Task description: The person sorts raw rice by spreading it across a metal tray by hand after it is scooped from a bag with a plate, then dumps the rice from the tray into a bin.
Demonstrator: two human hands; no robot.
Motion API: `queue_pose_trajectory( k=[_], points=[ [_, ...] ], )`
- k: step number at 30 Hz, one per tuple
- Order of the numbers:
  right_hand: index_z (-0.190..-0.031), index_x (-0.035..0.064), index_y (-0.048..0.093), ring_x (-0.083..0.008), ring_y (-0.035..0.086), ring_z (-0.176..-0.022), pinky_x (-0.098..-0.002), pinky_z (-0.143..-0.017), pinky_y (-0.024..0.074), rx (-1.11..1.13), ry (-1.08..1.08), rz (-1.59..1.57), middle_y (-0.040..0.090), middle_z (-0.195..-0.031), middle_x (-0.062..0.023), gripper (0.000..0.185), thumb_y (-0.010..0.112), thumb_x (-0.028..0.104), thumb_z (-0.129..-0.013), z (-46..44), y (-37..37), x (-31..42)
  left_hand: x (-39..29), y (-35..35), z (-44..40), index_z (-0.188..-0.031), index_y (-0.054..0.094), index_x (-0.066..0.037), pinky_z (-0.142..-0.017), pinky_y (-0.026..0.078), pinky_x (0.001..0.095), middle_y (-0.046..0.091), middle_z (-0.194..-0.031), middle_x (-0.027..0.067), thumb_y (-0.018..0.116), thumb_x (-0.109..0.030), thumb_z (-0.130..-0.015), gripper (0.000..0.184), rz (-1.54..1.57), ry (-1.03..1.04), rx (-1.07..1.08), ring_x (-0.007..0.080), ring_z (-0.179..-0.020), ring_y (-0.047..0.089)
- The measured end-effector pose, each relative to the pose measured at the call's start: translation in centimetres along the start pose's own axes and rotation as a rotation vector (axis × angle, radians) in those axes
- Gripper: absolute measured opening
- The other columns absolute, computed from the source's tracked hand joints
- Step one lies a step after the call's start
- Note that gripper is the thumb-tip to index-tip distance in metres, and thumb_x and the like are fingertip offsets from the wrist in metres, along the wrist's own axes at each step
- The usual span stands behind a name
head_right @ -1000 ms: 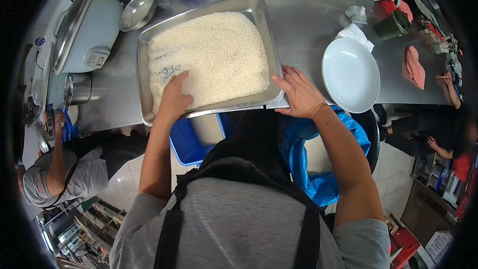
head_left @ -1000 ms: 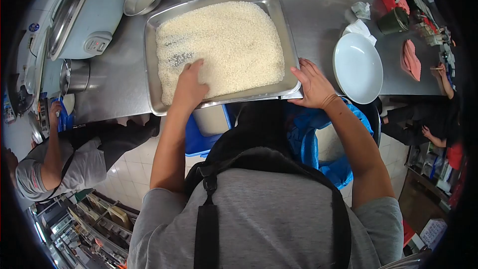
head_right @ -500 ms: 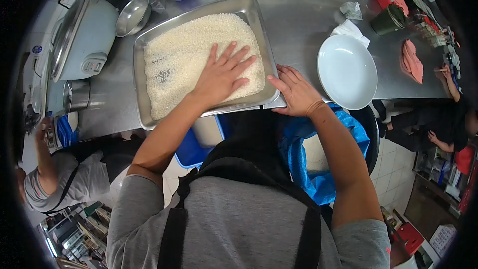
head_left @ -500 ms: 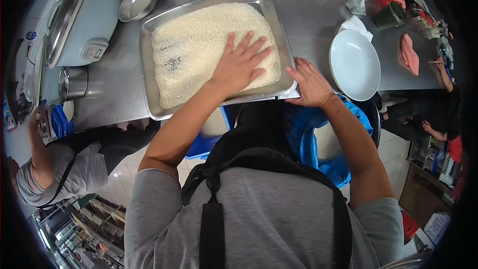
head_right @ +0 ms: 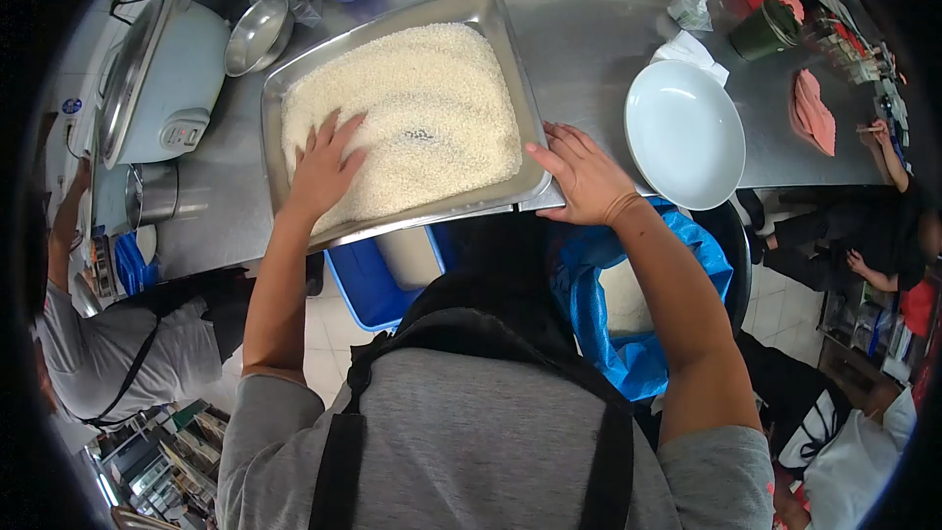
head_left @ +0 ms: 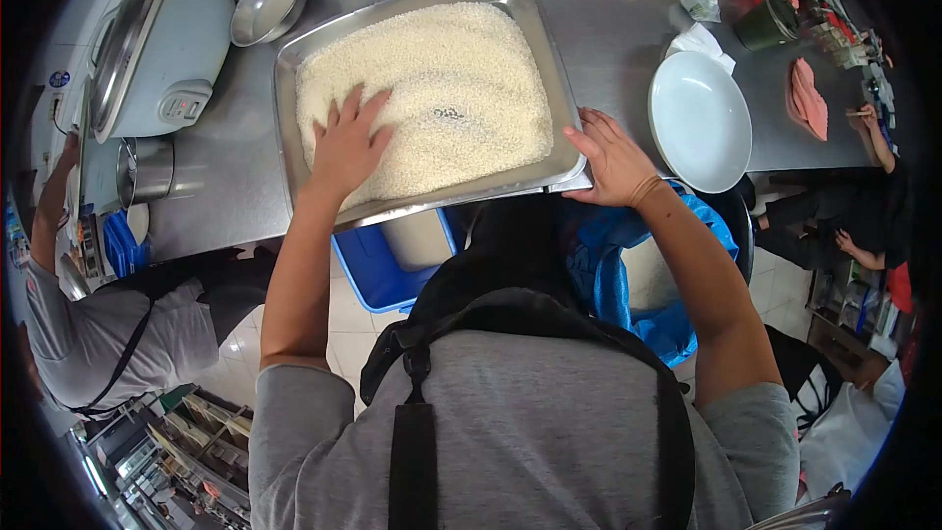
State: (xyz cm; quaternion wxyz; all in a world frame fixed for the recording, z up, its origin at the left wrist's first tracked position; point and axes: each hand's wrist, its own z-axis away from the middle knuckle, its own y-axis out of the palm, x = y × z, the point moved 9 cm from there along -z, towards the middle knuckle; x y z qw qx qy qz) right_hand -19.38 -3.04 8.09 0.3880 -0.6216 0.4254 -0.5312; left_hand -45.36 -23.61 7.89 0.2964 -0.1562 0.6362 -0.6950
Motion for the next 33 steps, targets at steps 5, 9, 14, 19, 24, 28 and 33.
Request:
queue_pose_trajectory(
  k=[5, 9, 14, 19, 24, 28, 33],
  points=[
    [-0.145, 0.0119, 0.030, -0.0393, 0.037, -0.135, -0.0471, -0.116, 0.0257, 0.001, -0.007, -0.006, 0.045, -0.138, -0.0231, 0.100, 0.083, 0.039, -0.065, 0.0, 0.0, 0.0, -1.7, 0.8, 3.5, -0.148, 0.039, -0.032, -0.109, 0.016, 0.0713, 0.016, -0.160, 0.0172, 0.059, -0.060, -0.086, 0.070, 0.194, -0.026, 0.154, 0.0553, -0.142, 0.016],
    [-0.145, 0.0120, 0.031, -0.0392, 0.037, -0.136, -0.0470, -0.116, 0.0255, -0.005, -0.011, -0.026, 0.045, -0.138, -0.0228, 0.099, 0.082, 0.039, -0.065, 0.0, 0.0, -0.1, -7.4, 1.9, 3.1, -0.152, 0.029, -0.034, -0.110, 0.009, 0.0717, 0.007, -0.162, 0.0188, 0.063, -0.064, -0.081, 0.084, 0.251, 0.080, 0.241, 0.0522, -0.145, 0.004],
    [-0.145, 0.0124, 0.032, -0.0394, 0.038, -0.135, -0.0475, -0.115, 0.0268, 0.004, -0.002, -0.024, 0.046, -0.138, -0.0225, 0.098, 0.083, 0.037, -0.065, 0.0, 0.0, -0.2, -11.8, 2.8, -2.0, -0.153, 0.025, -0.035, -0.111, 0.006, 0.0723, 0.004, -0.162, 0.0162, 0.072, -0.052, -0.078, 0.090, 0.087, 0.228, 0.111, 0.0458, -0.147, -0.007],
    [-0.145, 0.0128, 0.032, -0.0396, 0.039, -0.134, -0.0481, -0.114, 0.0288, -0.023, -0.041, -0.056, 0.046, -0.137, -0.0226, 0.098, 0.083, 0.036, -0.065, 0.0, -0.2, -0.1, -13.1, 2.3, -7.6, -0.152, 0.025, -0.035, -0.111, 0.006, 0.0725, 0.005, -0.163, 0.0138, 0.074, -0.044, -0.078, 0.089, 0.058, 0.213, 0.082, 0.0413, -0.149, -0.006],
    [-0.145, 0.0131, 0.032, -0.0393, 0.040, -0.133, -0.0482, -0.114, 0.0291, -0.025, -0.048, -0.055, 0.046, -0.137, -0.0225, 0.097, 0.083, 0.037, -0.065, 0.1, -0.1, -0.1, -14.2, 1.3, -12.0, -0.152, 0.028, -0.031, -0.111, 0.012, 0.0717, 0.015, -0.162, 0.0116, 0.070, -0.048, -0.078, 0.087, -0.070, 0.277, 0.069, 0.0386, -0.149, 0.003],
    [-0.145, 0.0130, 0.032, -0.0391, 0.040, -0.133, -0.0479, -0.114, 0.0291, -0.021, -0.051, -0.045, 0.046, -0.137, -0.0224, 0.097, 0.082, 0.038, -0.066, 0.2, 0.1, -0.2, -15.1, 1.0, -12.4, -0.148, 0.037, -0.027, -0.112, 0.014, 0.0707, 0.023, -0.159, 0.0112, 0.067, -0.046, -0.079, 0.078, 0.059, 0.274, 0.139, 0.0401, -0.147, 0.012],
    [-0.145, 0.0129, 0.032, -0.0388, 0.040, -0.133, -0.0473, -0.114, 0.0289, 0.003, -0.028, -0.007, 0.045, -0.138, -0.0225, 0.096, 0.082, 0.040, -0.067, 0.2, 0.2, -0.2, -16.2, 1.5, -7.3, -0.139, 0.051, -0.025, -0.112, 0.016, 0.0694, 0.030, -0.155, 0.0101, 0.066, -0.044, -0.080, 0.064, 0.141, 0.406, 0.124, 0.0409, -0.145, 0.019]
  ],
)
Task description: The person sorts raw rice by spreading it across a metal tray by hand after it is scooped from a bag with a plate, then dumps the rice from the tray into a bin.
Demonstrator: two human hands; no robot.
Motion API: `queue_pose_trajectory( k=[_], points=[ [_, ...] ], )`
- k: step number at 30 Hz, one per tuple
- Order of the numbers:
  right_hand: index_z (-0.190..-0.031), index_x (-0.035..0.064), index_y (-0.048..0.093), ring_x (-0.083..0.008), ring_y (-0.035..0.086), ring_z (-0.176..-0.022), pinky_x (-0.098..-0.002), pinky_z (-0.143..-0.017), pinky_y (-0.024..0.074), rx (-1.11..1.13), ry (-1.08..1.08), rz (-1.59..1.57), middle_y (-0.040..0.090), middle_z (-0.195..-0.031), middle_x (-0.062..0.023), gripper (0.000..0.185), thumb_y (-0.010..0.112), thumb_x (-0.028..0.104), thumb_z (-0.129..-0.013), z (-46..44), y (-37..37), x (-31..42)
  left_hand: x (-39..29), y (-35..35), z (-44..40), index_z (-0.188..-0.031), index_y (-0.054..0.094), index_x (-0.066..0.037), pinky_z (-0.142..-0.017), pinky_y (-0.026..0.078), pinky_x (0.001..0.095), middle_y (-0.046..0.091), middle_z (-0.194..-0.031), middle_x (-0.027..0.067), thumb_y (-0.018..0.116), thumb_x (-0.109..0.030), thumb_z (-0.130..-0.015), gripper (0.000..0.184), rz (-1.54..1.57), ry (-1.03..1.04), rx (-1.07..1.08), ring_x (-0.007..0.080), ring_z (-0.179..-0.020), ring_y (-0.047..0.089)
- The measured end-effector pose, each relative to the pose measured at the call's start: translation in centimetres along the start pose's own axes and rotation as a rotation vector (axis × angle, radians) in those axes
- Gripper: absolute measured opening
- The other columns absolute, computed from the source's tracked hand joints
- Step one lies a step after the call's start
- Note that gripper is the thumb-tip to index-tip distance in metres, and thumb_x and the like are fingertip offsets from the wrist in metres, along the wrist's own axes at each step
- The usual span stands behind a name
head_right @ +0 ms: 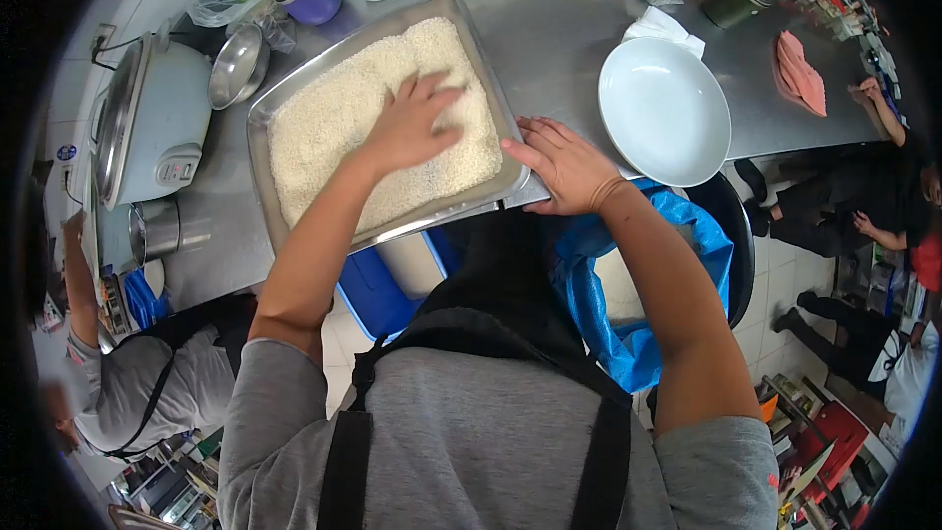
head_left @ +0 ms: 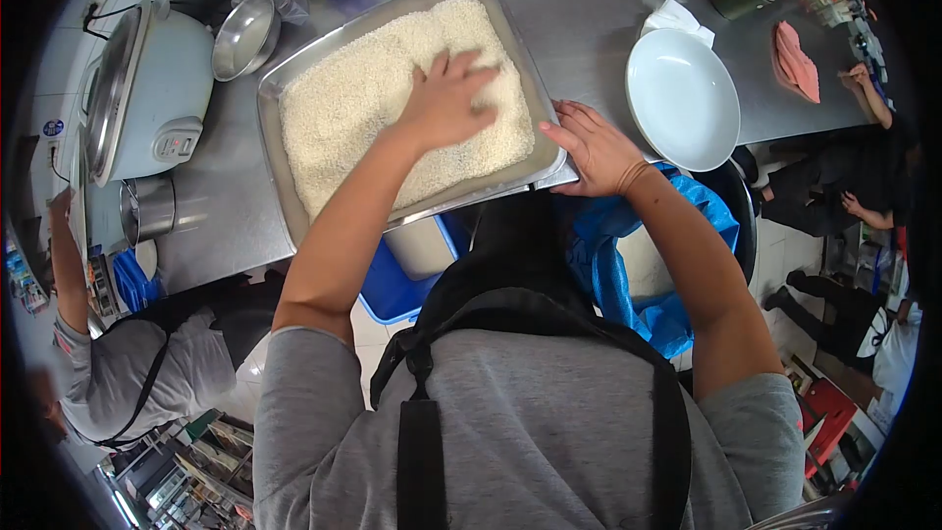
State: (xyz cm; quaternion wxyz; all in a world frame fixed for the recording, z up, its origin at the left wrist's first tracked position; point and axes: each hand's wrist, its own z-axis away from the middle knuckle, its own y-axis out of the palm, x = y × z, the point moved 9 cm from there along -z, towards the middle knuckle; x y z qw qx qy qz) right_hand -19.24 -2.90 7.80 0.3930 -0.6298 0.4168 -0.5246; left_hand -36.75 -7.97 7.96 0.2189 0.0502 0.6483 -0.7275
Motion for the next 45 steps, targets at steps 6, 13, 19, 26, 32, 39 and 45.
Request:
queue_pose_trajectory(
  k=[6, 13, 19, 26, 32, 39, 45],
  points=[
    [-0.145, 0.0129, 0.032, -0.0386, 0.040, -0.132, -0.0470, -0.114, 0.0285, -0.013, -0.003, 0.015, 0.045, -0.139, -0.0230, 0.095, 0.081, 0.040, -0.068, 0.0, -0.1, 0.0, -2.0, -0.5, 7.3, -0.126, 0.061, -0.024, -0.116, 0.014, 0.0622, 0.040, -0.148, 0.0068, 0.071, -0.033, -0.079, 0.049, 0.040, 0.143, 0.022, 0.0359, -0.143, 0.025],
    [-0.145, 0.0123, 0.033, -0.0387, 0.041, -0.132, -0.0472, -0.114, 0.0284, -0.020, 0.001, 0.000, 0.046, -0.137, -0.0229, 0.095, 0.081, 0.040, -0.068, -0.1, -0.2, 0.1, 5.6, -2.4, 13.4, -0.140, 0.049, -0.026, -0.118, 0.011, 0.0588, 0.035, -0.154, 0.0066, 0.072, -0.035, -0.081, 0.064, -0.148, 0.002, -0.062, 0.0338, -0.146, 0.022],
    [-0.145, 0.0124, 0.033, -0.0386, 0.040, -0.132, -0.0477, -0.114, 0.0284, -0.030, -0.014, -0.010, 0.046, -0.137, -0.0226, 0.095, 0.081, 0.040, -0.067, -0.2, -0.4, 0.3, 12.8, -3.0, 11.9, -0.153, 0.028, -0.024, -0.114, 0.006, 0.0658, 0.016, -0.161, 0.0136, 0.075, -0.042, -0.078, 0.090, -0.134, -0.244, -0.314, 0.0377, -0.149, 0.009],
    [-0.144, 0.0126, 0.033, -0.0388, 0.038, -0.134, -0.0477, -0.115, 0.0274, -0.014, -0.009, -0.004, 0.045, -0.138, -0.0224, 0.095, 0.082, 0.040, -0.067, -0.2, -0.2, 0.3, 10.5, -1.5, 4.6, -0.150, 0.035, -0.030, -0.111, 0.015, 0.0689, 0.019, -0.159, 0.0195, 0.071, -0.063, -0.075, 0.089, 0.102, -0.324, -0.358, 0.0485, -0.146, 0.008],
    [-0.144, 0.0119, 0.033, -0.0387, 0.038, -0.135, -0.0477, -0.116, 0.0263, 0.010, -0.001, 0.006, 0.045, -0.138, -0.0227, 0.096, 0.081, 0.042, -0.067, -0.3, -0.1, 0.3, 4.3, -0.9, 1.6, -0.145, 0.044, -0.031, -0.115, 0.004, 0.0660, 0.028, -0.156, 0.0164, 0.060, -0.067, -0.081, 0.074, -0.199, -0.004, -0.231, 0.0421, -0.147, 0.012],
    [-0.144, 0.0118, 0.032, -0.0388, 0.037, -0.135, -0.0474, -0.116, 0.0261, 0.013, 0.000, 0.010, 0.045, -0.138, -0.0230, 0.097, 0.082, 0.042, -0.066, -0.3, -0.1, 0.3, 9.3, -3.8, 2.7, -0.144, 0.044, -0.033, -0.116, 0.001, 0.0658, 0.033, -0.156, 0.0052, 0.055, -0.064, -0.087, 0.065, -0.391, -0.102, -0.144, 0.0322, -0.149, 0.013],
    [-0.145, 0.0122, 0.031, -0.0390, 0.037, -0.135, -0.0468, -0.116, 0.0258, 0.006, 0.002, 0.004, 0.045, -0.138, -0.0230, 0.099, 0.082, 0.042, -0.066, -0.3, -0.1, 0.3, 15.0, -5.5, 8.5, -0.147, 0.040, -0.035, -0.115, 0.012, 0.0650, 0.031, -0.157, 0.0079, 0.055, -0.063, -0.087, 0.068, -0.372, -0.313, -0.131, 0.0354, -0.148, 0.018]
  ],
)
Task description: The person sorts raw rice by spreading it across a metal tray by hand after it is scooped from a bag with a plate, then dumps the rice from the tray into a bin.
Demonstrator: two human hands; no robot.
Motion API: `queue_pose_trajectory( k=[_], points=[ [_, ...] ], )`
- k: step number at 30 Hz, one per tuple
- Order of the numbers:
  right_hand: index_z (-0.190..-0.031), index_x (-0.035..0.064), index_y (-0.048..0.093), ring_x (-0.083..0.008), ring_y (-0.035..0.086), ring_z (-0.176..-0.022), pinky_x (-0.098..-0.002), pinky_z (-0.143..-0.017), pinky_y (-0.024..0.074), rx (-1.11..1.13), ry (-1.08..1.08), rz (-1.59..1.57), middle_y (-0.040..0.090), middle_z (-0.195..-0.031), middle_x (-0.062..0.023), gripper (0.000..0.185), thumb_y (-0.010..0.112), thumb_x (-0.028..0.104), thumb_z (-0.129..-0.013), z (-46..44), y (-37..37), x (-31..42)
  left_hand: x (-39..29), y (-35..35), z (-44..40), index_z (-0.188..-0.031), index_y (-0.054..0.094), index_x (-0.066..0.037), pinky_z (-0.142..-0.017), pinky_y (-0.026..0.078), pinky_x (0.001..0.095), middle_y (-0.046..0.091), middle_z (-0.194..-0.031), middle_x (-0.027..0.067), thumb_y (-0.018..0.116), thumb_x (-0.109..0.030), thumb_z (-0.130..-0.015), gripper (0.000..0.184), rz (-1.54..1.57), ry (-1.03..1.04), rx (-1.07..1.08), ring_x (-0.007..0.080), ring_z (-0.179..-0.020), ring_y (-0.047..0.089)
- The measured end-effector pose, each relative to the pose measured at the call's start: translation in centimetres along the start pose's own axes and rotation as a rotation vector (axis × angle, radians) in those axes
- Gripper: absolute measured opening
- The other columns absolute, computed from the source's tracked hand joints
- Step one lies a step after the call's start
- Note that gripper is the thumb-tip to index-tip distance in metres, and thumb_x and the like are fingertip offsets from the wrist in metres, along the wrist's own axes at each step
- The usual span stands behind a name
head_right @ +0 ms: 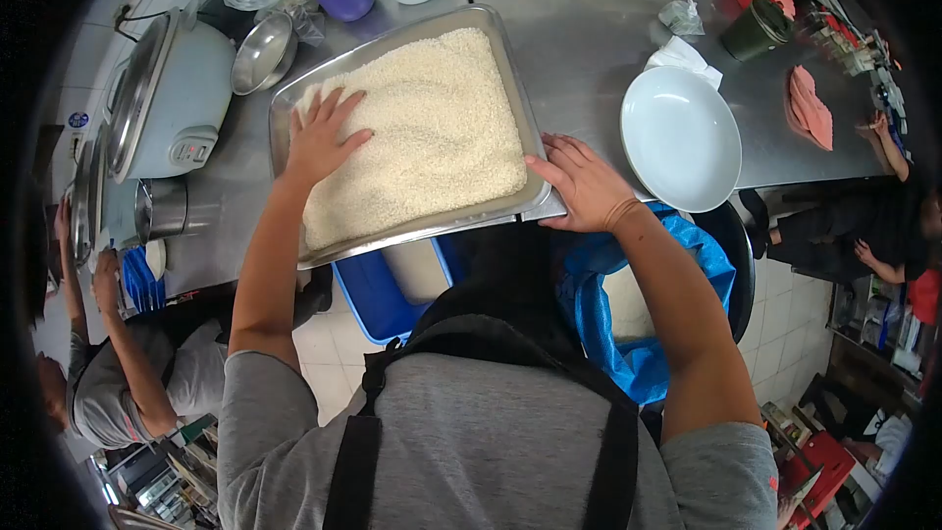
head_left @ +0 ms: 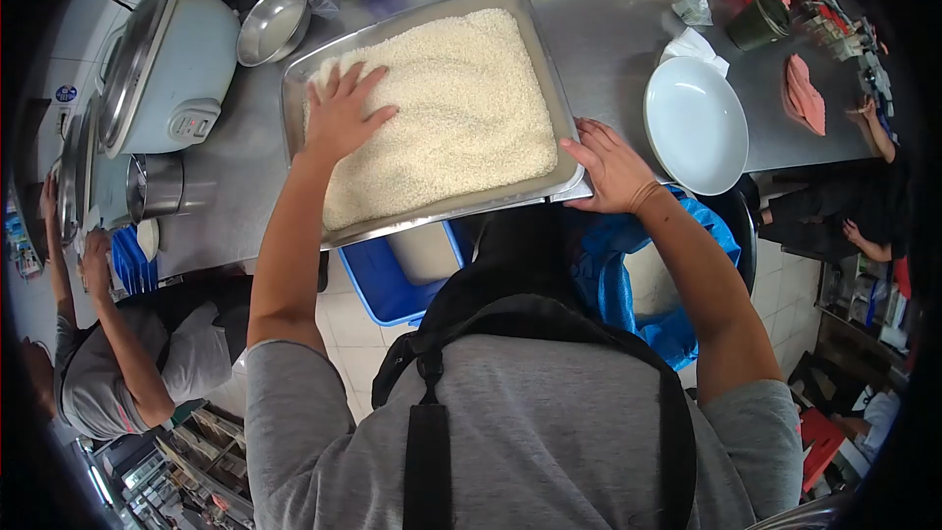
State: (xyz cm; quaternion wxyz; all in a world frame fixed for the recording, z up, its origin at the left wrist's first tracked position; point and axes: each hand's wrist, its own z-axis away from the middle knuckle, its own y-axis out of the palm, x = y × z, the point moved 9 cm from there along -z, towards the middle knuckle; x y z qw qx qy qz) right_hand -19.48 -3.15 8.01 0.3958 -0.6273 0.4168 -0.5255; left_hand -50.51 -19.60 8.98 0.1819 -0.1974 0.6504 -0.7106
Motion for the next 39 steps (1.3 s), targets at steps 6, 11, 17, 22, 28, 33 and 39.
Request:
queue_pose_trajectory(
  k=[6, 11, 17, 22, 28, 33, 39],
  points=[
    [-0.146, 0.0112, 0.029, -0.0387, 0.038, -0.134, -0.0464, -0.116, 0.0262, -0.018, 0.003, 0.013, 0.046, -0.136, -0.0230, 0.101, 0.082, 0.041, -0.066, 0.0, -0.2, 0.1, 0.8, 2.9, 3.7, -0.146, 0.044, -0.028, -0.112, 0.011, 0.0692, 0.025, -0.158, 0.0157, 0.057, -0.067, -0.084, 0.075, 0.295, -0.168, -0.083, 0.0464, -0.146, 0.014],
    [-0.146, 0.0102, 0.029, -0.0390, 0.040, -0.133, -0.0469, -0.115, 0.0269, -0.035, 0.003, 0.015, 0.048, -0.133, -0.0234, 0.102, 0.082, 0.040, -0.065, 0.0, -0.3, 0.2, -7.5, 2.1, 3.6, -0.144, 0.047, -0.026, -0.111, 0.012, 0.0697, 0.023, -0.158, 0.0174, 0.059, -0.065, -0.084, 0.073, 0.411, -0.112, 0.013, 0.0469, -0.146, 0.011],
    [-0.147, 0.0101, 0.029, -0.0407, 0.041, -0.130, -0.0480, -0.114, 0.0281, -0.064, -0.010, 0.017, 0.048, -0.131, -0.0249, 0.103, 0.083, 0.039, -0.064, 0.2, -0.3, 0.4, -14.4, -0.4, 4.9, -0.135, 0.055, -0.025, -0.114, 0.014, 0.0661, 0.031, -0.155, 0.0134, 0.067, -0.044, -0.084, 0.056, 0.470, 0.221, 0.094, 0.0413, -0.146, 0.017],
    [-0.147, 0.0100, 0.028, -0.0419, 0.042, -0.129, -0.0486, -0.114, 0.0290, -0.084, -0.028, 0.020, 0.049, -0.130, -0.0257, 0.104, 0.083, 0.039, -0.063, 0.3, -0.2, 0.3, -11.1, -1.2, 7.3, -0.130, 0.058, -0.027, -0.117, 0.017, 0.0587, 0.040, -0.150, 0.0076, 0.070, -0.018, -0.081, 0.051, 0.419, 0.336, 0.160, 0.0373, -0.143, 0.028],
    [-0.147, 0.0095, 0.029, -0.0418, 0.042, -0.129, -0.0490, -0.114, 0.0284, -0.078, -0.030, 0.013, 0.049, -0.130, -0.0254, 0.103, 0.083, 0.038, -0.064, 0.2, -0.3, 0.4, -4.4, -0.6, 10.5, -0.127, 0.060, -0.023, -0.114, 0.027, 0.0549, 0.042, -0.148, 0.0133, 0.063, -0.007, -0.081, 0.048, 0.433, 0.085, 0.095, 0.0378, -0.139, 0.036],
    [-0.146, 0.0097, 0.029, -0.0418, 0.041, -0.129, -0.0490, -0.114, 0.0280, -0.077, -0.030, 0.007, 0.048, -0.131, -0.0253, 0.102, 0.082, 0.039, -0.064, 0.3, -0.1, 0.2, -6.8, -0.6, 11.6, -0.122, 0.062, -0.014, -0.108, 0.037, 0.0480, 0.049, -0.139, 0.0184, 0.058, -0.002, -0.082, 0.042, 0.522, 0.119, 0.037, 0.0389, -0.130, 0.044],
    [-0.147, 0.0122, 0.028, -0.0434, 0.041, -0.129, -0.0491, -0.115, 0.0283, -0.073, -0.021, 0.008, 0.045, -0.135, -0.0265, 0.103, 0.083, 0.040, -0.064, 0.3, 0.2, 0.1, -11.7, -3.5, 9.1, -0.109, 0.066, -0.008, -0.096, 0.047, 0.0405, 0.062, -0.118, 0.0147, 0.057, 0.003, -0.081, 0.031, 0.693, 0.167, -0.028, 0.0343, -0.113, 0.056]
  ],
)
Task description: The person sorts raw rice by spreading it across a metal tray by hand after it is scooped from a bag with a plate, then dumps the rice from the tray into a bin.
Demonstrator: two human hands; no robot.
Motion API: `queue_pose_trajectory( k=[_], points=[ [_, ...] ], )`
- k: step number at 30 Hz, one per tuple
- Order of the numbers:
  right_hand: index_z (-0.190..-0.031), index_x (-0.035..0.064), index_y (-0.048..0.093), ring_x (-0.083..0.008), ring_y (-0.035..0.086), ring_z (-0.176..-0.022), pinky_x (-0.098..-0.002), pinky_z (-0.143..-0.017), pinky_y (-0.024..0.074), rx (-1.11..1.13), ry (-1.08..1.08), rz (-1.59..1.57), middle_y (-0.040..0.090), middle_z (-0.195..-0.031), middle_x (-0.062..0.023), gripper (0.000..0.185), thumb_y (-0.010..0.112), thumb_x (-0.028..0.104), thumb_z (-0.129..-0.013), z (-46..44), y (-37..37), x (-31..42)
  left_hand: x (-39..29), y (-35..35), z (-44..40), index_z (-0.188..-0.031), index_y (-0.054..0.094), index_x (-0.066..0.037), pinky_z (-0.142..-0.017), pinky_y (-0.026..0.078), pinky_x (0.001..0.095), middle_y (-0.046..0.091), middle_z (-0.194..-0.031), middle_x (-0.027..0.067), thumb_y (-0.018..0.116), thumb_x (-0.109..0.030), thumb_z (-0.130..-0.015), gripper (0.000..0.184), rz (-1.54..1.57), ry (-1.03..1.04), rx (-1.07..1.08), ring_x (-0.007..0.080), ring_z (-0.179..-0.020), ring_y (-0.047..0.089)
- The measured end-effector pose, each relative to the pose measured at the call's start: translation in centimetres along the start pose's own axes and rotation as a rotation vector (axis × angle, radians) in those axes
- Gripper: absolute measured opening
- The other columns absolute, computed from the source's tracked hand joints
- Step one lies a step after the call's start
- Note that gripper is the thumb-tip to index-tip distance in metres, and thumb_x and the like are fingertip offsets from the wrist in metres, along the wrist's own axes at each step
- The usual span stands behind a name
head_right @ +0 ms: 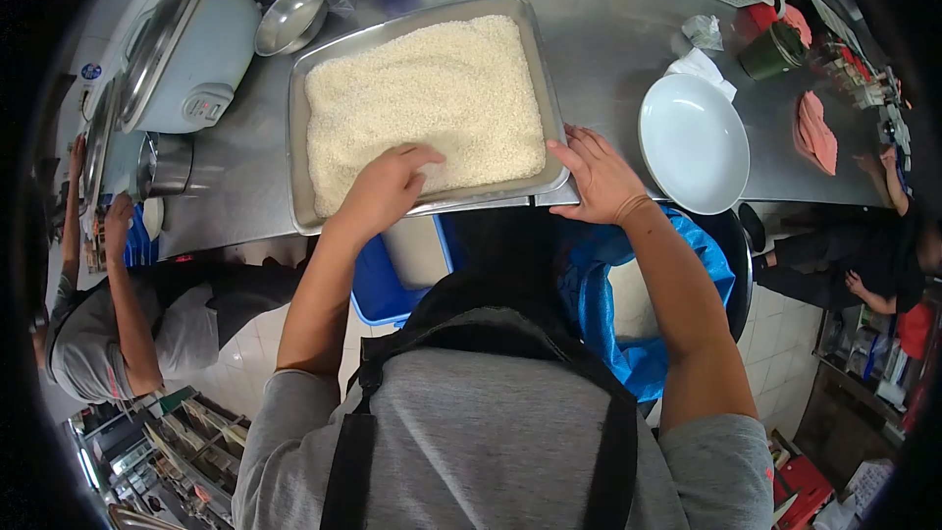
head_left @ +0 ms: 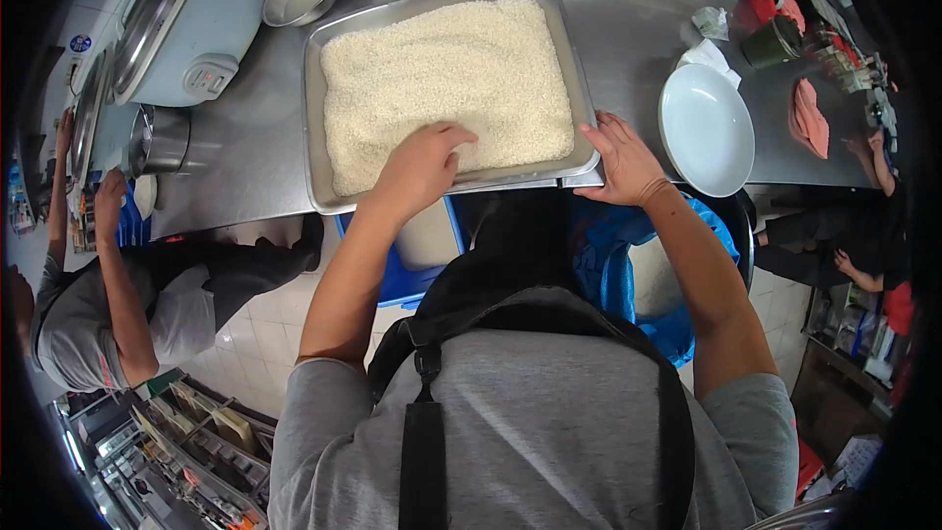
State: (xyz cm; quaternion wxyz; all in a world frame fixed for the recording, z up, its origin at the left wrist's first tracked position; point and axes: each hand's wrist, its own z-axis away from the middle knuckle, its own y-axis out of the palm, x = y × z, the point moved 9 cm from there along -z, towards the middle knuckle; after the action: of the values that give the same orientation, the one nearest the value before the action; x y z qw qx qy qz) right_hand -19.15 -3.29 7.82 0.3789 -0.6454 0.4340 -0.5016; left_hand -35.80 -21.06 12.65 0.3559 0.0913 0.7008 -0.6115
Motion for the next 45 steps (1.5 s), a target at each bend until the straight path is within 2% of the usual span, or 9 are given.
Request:
queue_pose_trajectory(
  k=[2, 8, 11, 16, 25, 29, 31, 33, 45],
  points=[
    [-0.147, 0.0126, 0.027, -0.0436, 0.041, -0.129, -0.0490, -0.114, 0.0285, 0.005, 0.004, 0.003, 0.044, -0.136, -0.0268, 0.104, 0.083, 0.040, -0.064, 0.0, 0.0, -0.1, -1.7, -1.4, -0.9, -0.103, 0.068, -0.008, -0.091, 0.049, 0.0405, 0.065, -0.111, 0.0130, 0.058, 0.005, -0.081, 0.027, -0.082, 0.086, -0.140, 0.0335, -0.106, 0.060],
    [-0.148, 0.0129, 0.026, -0.0436, 0.041, -0.129, -0.0484, -0.114, 0.0289, 0.017, 0.015, 0.013, 0.043, -0.137, -0.0274, 0.105, 0.083, 0.041, -0.064, 0.0, 0.1, -0.1, 1.3, -4.5, -0.5, -0.094, 0.069, -0.009, -0.078, 0.053, 0.0405, 0.067, -0.099, 0.0113, 0.060, 0.009, -0.077, 0.027, 0.042, -0.183, -0.279, 0.0313, -0.090, 0.065],
    [-0.149, 0.0126, 0.024, -0.0437, 0.041, -0.129, -0.0484, -0.114, 0.0288, 0.019, 0.014, 0.010, 0.042, -0.138, -0.0277, 0.107, 0.084, 0.041, -0.064, 0.1, 0.1, -0.1, 5.2, -8.0, 1.7, -0.114, 0.068, -0.015, -0.097, 0.046, 0.0421, 0.062, -0.125, 0.0129, 0.068, 0.001, -0.077, 0.041, -0.340, -0.048, -0.443, 0.0341, -0.115, 0.058],
    [-0.150, 0.0075, 0.018, -0.0434, 0.040, -0.131, -0.0475, -0.116, 0.0270, 0.017, 0.046, -0.004, 0.041, -0.140, -0.0281, 0.114, 0.084, 0.041, -0.064, 0.2, 0.2, -0.3, 18.0, -9.9, 8.8, -0.142, 0.046, -0.012, -0.113, 0.022, 0.0592, 0.038, -0.153, 0.0114, 0.067, -0.033, -0.087, 0.063, -0.811, -0.661, -0.559, 0.0380, -0.141, 0.031],
    [-0.152, 0.0038, 0.018, -0.0361, 0.036, -0.137, -0.0450, -0.118, 0.0250, 0.104, 0.062, 0.046, 0.036, -0.148, -0.0210, 0.117, 0.084, 0.041, -0.063, -0.6, -0.2, 0.4, 17.8, -8.1, 19.7, -0.133, 0.050, 0.001, -0.108, 0.028, 0.0536, 0.048, -0.142, 0.0157, 0.065, -0.034, -0.088, 0.059, -0.327, -0.794, -0.495, 0.0377, -0.131, 0.040],
    [-0.153, 0.0055, 0.019, -0.0342, 0.034, -0.139, -0.0448, -0.119, 0.0242, 0.129, 0.054, 0.078, 0.036, -0.150, -0.0185, 0.115, 0.083, 0.041, -0.064, -0.8, -0.2, 0.8, 20.4, -4.0, 29.6, -0.130, 0.053, 0.000, -0.090, 0.047, 0.0331, 0.061, -0.119, 0.0134, 0.067, -0.018, -0.088, 0.048, 0.767, -0.767, -0.793, 0.0259, -0.105, 0.060],
    [-0.153, 0.0062, 0.021, -0.0336, 0.033, -0.140, -0.0446, -0.119, 0.0239, 0.135, 0.053, 0.085, 0.035, -0.151, -0.0178, 0.114, 0.083, 0.041, -0.064, -0.8, -0.2, 0.8, 18.8, -2.1, 33.7, -0.130, 0.052, 0.000, -0.087, 0.050, 0.0323, 0.063, -0.114, 0.0083, 0.063, -0.013, -0.090, 0.043, 1.022, -0.928, -0.778, 0.0199, -0.100, 0.062],
    [-0.152, 0.0063, 0.022, -0.0331, 0.033, -0.140, -0.0445, -0.119, 0.0238, 0.142, 0.059, 0.091, 0.035, -0.151, -0.0173, 0.113, 0.083, 0.041, -0.064, -0.8, -0.2, 0.8, 15.6, -1.9, 35.7, -0.130, 0.052, 0.000, -0.087, 0.050, 0.0346, 0.063, -0.112, 0.0085, 0.062, -0.010, -0.091, 0.042, 1.056, -0.873, -0.677, 0.0207, -0.100, 0.061],
    [-0.150, 0.0075, 0.029, -0.0323, 0.033, -0.141, -0.0450, -0.116, 0.0267, 0.118, 0.002, 0.113, 0.036, -0.151, -0.0131, 0.107, 0.084, 0.036, -0.063, -1.4, -0.5, 2.0, 14.1, 3.2, 64.2, -0.125, 0.054, -0.003, -0.085, 0.049, 0.0345, 0.062, -0.106, 0.0058, 0.068, -0.011, -0.086, 0.043, 1.015, -1.245, -1.125, 0.0208, -0.095, 0.060]
  ],
)
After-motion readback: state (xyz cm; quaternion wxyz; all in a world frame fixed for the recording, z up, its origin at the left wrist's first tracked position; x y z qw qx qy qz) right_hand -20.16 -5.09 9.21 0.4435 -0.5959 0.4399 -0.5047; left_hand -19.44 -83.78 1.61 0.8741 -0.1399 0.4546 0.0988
